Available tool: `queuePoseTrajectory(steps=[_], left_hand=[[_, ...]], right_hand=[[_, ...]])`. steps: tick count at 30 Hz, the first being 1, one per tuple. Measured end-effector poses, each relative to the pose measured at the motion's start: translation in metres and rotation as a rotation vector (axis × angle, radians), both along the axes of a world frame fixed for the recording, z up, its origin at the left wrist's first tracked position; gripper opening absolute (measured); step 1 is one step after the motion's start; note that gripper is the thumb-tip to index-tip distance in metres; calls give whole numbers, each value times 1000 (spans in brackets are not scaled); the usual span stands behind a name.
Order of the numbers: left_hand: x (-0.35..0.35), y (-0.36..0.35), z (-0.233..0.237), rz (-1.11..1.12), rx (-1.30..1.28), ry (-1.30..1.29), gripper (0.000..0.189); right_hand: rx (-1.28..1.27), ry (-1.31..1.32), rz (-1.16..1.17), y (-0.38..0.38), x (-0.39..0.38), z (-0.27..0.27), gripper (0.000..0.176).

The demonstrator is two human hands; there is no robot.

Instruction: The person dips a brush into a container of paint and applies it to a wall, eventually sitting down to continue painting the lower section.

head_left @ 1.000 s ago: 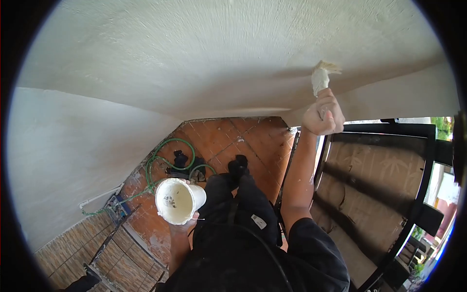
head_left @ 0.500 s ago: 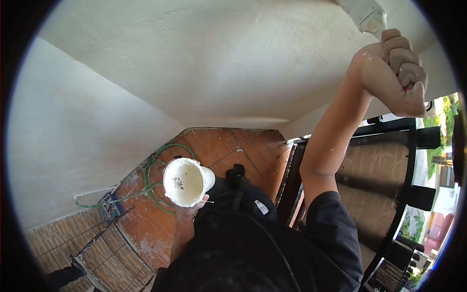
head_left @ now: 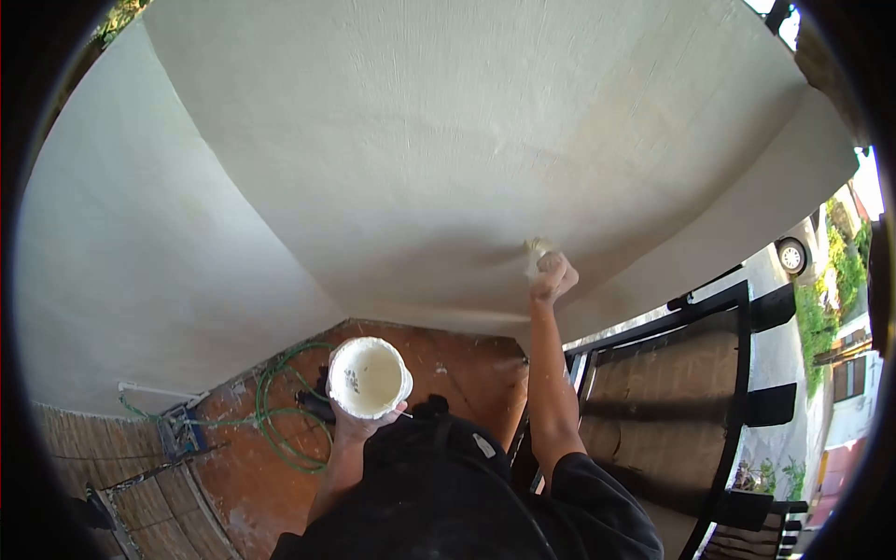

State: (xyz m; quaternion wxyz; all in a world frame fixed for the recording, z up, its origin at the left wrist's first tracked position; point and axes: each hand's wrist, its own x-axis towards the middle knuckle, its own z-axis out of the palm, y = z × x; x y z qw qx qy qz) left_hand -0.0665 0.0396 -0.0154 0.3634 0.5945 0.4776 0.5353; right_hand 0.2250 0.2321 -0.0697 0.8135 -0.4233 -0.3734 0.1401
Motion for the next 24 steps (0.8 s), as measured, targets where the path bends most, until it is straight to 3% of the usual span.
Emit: queuePoseTrajectory(steps=[2,3,7,12,13,14,16,17,19,22,24], left_hand=[[8,8,7,100,212,16,75],[6,8,9,96,171,21,75],[12,8,15,100,210,-62,74],[13,4,12,127,189,-90,74],[12,3,9,131,156,-143,74],[10,2,5,126,163,-143,74],[6,3,-5,157,111,-152,75],[7,-2,-6,153,-46,-253,76],[8,2,-5,155,17,-250,77],[13,13,4,156,61,-262,76],[9,13,4,83,10,-131,76]], right_hand=[[194,-26,32,9,2,40,25],[318,-44,69,8,3,61,26],[574,47,45,17,14,244,31],[1056,-119,89,37,33,389,29],[1067,-74,-51,29,26,411,29],[1045,-146,-23,26,35,423,28],[1155,-172,-22,27,33,423,27],[1149,-218,47,28,38,410,27],[1116,-190,161,42,44,357,27],[969,-343,32,23,21,273,27],[843,-267,14,17,13,218,27]])
